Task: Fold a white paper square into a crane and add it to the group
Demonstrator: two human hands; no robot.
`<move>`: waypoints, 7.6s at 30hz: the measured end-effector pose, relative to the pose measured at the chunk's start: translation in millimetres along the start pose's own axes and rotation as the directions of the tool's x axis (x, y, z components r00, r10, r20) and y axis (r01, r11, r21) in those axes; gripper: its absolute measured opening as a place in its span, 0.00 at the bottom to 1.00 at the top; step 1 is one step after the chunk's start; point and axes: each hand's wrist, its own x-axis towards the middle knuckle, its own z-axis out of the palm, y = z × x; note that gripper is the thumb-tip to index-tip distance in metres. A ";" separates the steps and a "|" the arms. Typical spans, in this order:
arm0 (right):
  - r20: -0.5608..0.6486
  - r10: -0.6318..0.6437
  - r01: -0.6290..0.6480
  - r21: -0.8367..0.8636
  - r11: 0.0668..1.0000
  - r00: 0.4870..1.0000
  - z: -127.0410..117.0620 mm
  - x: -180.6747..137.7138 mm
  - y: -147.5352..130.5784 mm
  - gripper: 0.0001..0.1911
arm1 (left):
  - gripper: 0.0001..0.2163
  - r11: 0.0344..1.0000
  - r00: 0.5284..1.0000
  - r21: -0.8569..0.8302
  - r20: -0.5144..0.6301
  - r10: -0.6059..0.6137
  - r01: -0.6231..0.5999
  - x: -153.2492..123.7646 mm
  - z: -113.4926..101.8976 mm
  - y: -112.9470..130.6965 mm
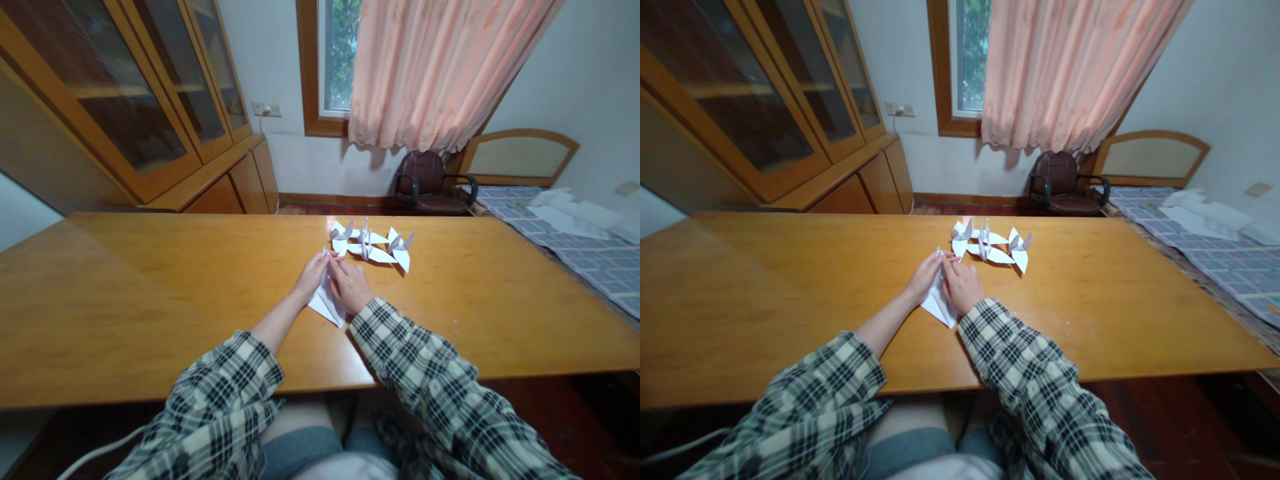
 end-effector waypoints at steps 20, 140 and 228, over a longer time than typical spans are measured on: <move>-0.282 0.280 -0.114 0.488 0.865 0.917 -4.2 0.8 37.0 0.19 | 0.17 0.997 0.998 -0.077 -0.060 -0.002 -0.003 -0.6 2.1 -0.1; 0.148 0.175 -0.226 0.490 0.842 0.973 14.9 2.6 75.1 0.12 | 0.14 0.860 0.991 0.499 -0.021 0.135 -0.107 6.1 -27.0 -7.2; -0.057 0.109 -0.076 0.412 0.908 0.992 6.4 7.9 59.8 0.08 | 0.13 0.736 0.984 0.653 0.132 0.121 -0.178 -1.5 -18.6 -0.8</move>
